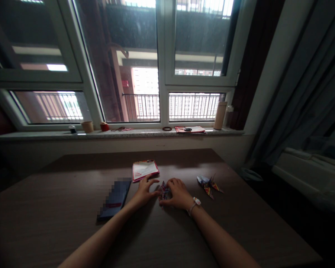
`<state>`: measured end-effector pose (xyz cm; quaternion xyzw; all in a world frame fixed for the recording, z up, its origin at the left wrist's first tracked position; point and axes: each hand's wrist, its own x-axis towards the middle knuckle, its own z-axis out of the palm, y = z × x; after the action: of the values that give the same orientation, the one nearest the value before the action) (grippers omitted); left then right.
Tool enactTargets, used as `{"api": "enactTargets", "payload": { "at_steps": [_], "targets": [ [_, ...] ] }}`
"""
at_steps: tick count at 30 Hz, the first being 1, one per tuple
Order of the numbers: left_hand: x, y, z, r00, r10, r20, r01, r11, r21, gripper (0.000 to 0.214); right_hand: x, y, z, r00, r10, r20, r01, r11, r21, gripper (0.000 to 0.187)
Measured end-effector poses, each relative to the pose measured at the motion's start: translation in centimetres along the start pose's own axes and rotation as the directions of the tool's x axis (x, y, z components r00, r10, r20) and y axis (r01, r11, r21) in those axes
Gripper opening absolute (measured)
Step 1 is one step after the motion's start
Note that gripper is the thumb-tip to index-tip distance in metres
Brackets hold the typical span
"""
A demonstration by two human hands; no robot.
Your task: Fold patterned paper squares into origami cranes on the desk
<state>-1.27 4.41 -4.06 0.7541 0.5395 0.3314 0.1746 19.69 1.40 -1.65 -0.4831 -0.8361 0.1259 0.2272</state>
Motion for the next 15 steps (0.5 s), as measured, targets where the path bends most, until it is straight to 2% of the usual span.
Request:
{"api": "enactTargets", "payload": {
  "at_steps": [8, 15],
  "targets": [
    [-0.08, -0.37, -0.44, 1.000, -0.005, -0.027, 0.004, 0.999, -0.042, 0.037, 0.23, 0.53, 0.13, 1.000, 0.022, -0.005, -0.022, 0.999, 0.038, 0.063],
    [0.01, -0.25, -0.22, 0.998, -0.031, -0.057, 0.029, 0.999, -0.032, 0.047, 0.21, 0.40, 0.19, 1.000, 0.027, -0.005, -0.027, 0.999, 0.041, 0.063]
  ]
}}
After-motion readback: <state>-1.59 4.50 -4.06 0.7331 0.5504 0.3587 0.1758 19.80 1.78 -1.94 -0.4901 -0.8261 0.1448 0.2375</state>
